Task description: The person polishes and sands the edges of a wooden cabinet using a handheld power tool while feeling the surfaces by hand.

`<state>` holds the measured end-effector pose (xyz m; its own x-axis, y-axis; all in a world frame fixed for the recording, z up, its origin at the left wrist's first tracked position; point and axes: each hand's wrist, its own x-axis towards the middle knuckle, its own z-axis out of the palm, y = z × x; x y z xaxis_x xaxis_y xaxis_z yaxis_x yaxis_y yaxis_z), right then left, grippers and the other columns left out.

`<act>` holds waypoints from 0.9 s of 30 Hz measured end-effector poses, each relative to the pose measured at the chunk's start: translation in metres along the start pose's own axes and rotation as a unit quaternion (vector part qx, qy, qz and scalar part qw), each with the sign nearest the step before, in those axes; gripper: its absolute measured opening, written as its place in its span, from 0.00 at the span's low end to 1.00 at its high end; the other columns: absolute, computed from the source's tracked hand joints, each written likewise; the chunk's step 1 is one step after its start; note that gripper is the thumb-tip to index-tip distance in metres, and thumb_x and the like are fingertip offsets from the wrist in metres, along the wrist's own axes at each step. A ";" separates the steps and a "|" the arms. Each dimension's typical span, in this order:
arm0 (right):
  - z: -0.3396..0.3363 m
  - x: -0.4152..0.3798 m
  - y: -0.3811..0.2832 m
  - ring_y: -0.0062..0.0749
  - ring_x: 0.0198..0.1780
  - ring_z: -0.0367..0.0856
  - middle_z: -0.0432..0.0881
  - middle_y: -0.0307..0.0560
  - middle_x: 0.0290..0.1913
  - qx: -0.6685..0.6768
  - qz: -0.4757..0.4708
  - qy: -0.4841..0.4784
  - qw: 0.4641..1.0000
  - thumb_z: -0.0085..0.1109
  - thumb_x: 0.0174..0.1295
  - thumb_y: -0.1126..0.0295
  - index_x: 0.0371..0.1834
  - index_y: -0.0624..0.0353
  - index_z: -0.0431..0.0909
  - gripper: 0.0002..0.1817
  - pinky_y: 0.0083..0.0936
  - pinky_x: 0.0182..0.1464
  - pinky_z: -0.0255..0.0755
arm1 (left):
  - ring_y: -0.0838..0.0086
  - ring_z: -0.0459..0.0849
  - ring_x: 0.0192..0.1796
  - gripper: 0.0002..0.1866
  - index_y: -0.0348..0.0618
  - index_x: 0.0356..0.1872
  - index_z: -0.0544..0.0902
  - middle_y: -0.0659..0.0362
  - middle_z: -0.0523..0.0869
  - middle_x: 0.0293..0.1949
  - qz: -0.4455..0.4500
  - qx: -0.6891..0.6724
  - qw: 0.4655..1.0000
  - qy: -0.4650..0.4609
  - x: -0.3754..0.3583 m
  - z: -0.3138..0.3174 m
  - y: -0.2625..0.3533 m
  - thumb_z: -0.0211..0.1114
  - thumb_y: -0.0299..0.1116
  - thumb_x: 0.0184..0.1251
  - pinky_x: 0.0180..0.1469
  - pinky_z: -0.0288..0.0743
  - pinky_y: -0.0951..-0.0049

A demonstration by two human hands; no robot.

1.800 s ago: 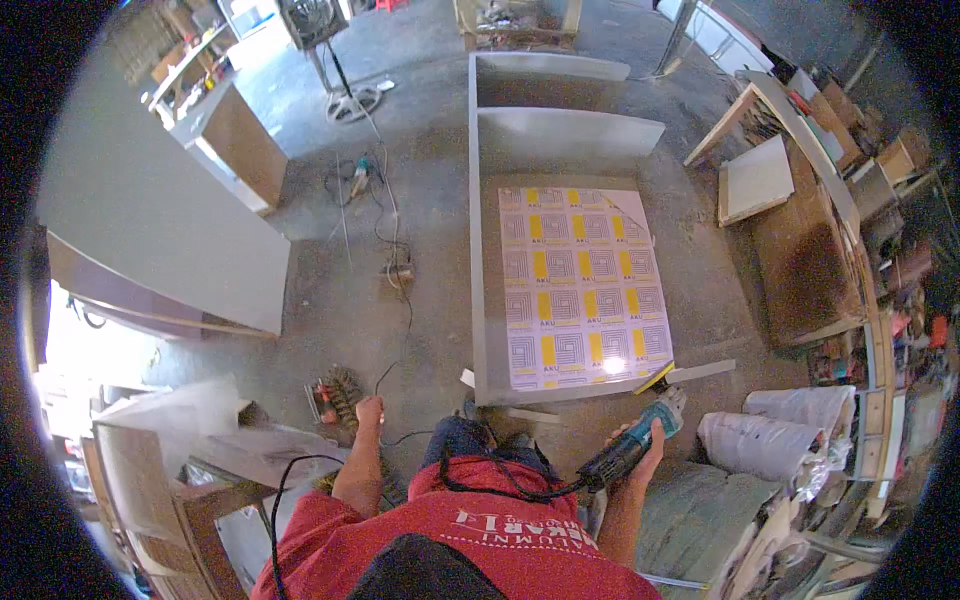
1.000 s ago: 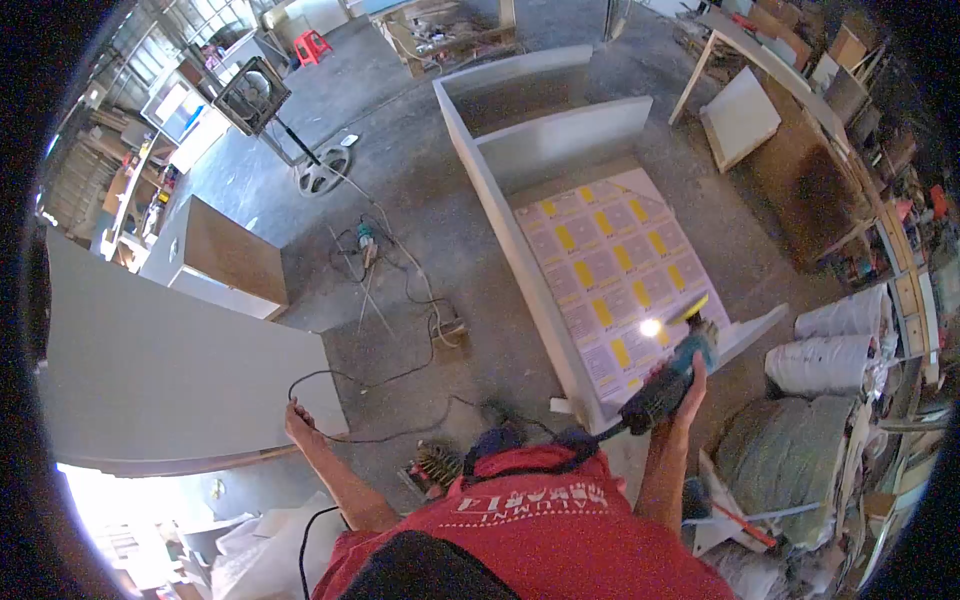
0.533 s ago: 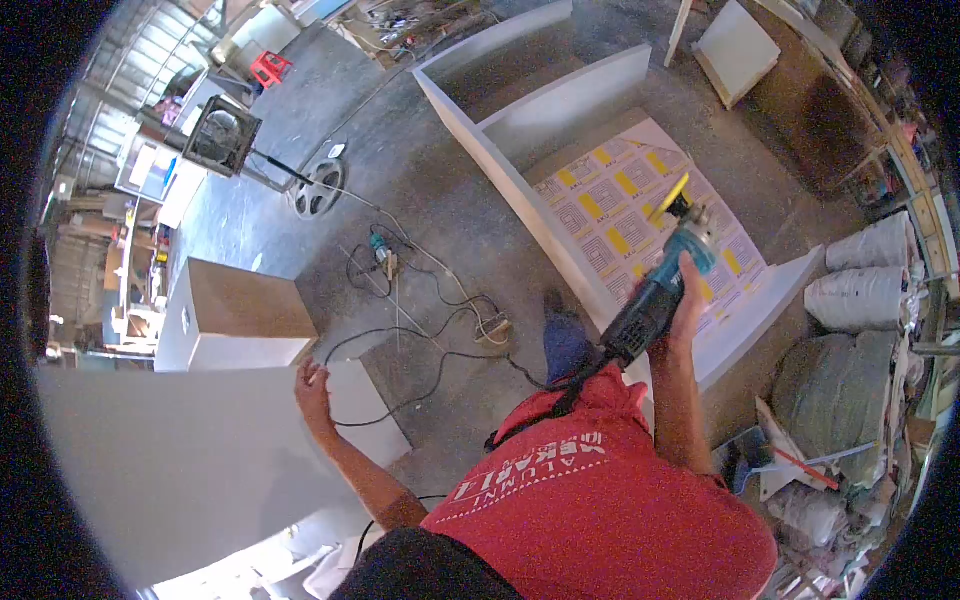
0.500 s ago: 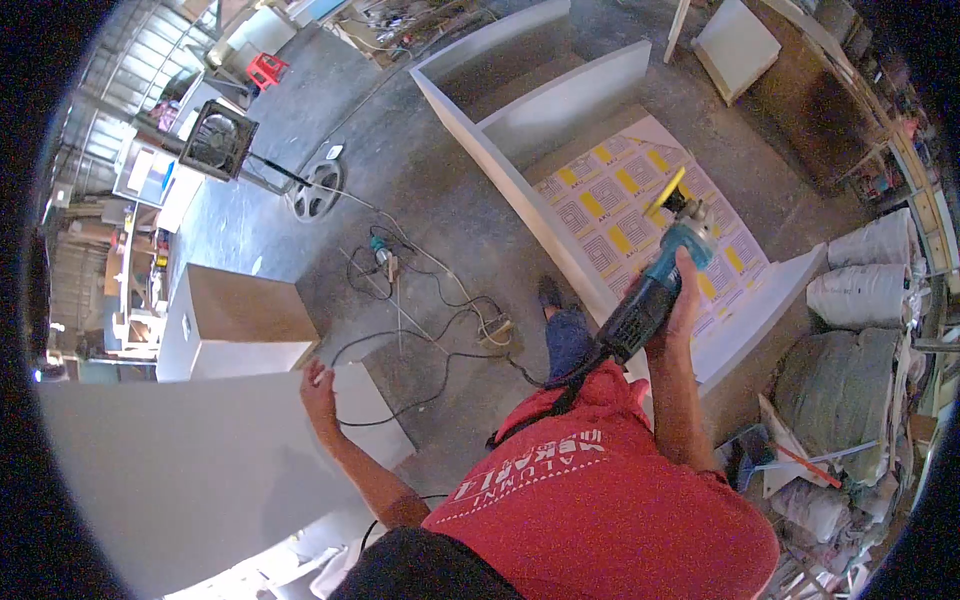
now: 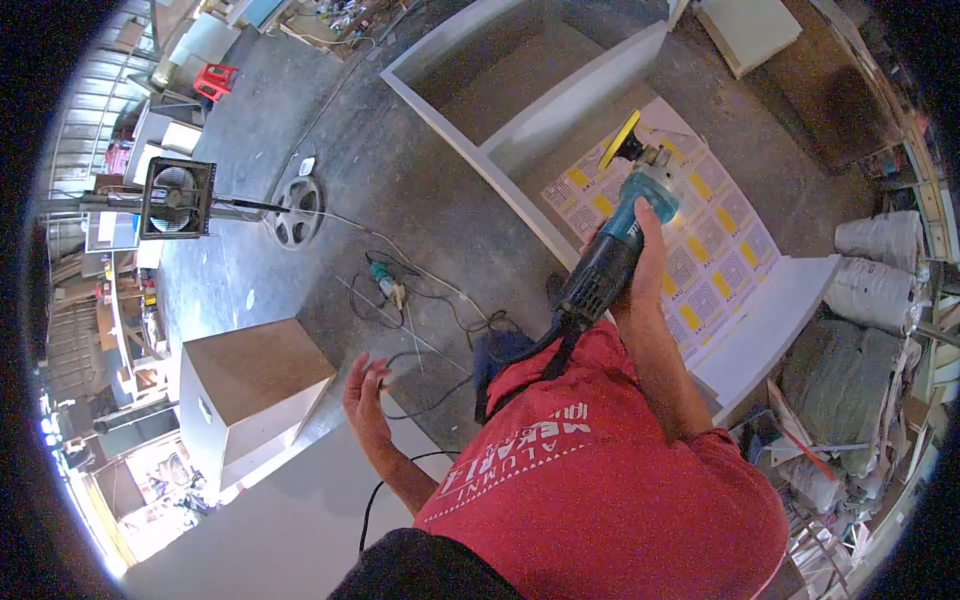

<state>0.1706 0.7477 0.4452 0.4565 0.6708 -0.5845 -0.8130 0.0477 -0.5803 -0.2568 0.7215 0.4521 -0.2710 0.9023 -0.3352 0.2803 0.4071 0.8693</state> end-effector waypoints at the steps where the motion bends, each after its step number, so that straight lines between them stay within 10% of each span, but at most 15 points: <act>1: 0.012 0.008 0.003 0.35 0.26 0.85 0.85 0.48 0.31 -0.003 0.001 0.000 1.000 0.63 0.68 0.39 0.45 0.59 0.77 0.29 0.30 0.30 0.85 | 0.71 0.89 0.49 0.22 0.40 0.67 0.82 0.53 0.92 0.53 0.033 -0.035 0.999 -0.014 0.013 0.006 0.018 0.66 0.36 0.76 0.50 0.77 0.69; 9: 0.151 0.084 0.057 0.38 0.27 0.86 0.85 0.52 0.31 -0.002 -0.018 -0.005 1.000 0.63 0.68 0.39 0.45 0.62 0.77 0.31 0.34 0.33 0.86 | 0.73 0.88 0.45 0.21 0.38 0.65 0.84 0.53 0.93 0.48 0.144 -0.068 0.985 -0.068 0.169 0.011 0.119 0.68 0.32 0.75 0.48 0.76 0.71; 27: 0.439 0.206 0.181 0.38 0.26 0.86 0.85 0.51 0.30 0.053 -0.117 0.079 0.989 0.59 0.70 0.39 0.45 0.61 0.78 0.30 0.33 0.29 0.85 | 0.79 0.86 0.44 0.20 0.37 0.67 0.82 0.59 0.92 0.47 0.060 0.027 0.954 -0.294 0.581 -0.069 0.256 0.64 0.28 0.76 0.47 0.78 0.77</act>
<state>-0.0414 1.2191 0.4683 0.6800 0.5088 -0.5279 -0.7083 0.2698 -0.6524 -0.4058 1.3405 0.5049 0.3251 0.8600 -0.3932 0.3272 0.2878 0.9001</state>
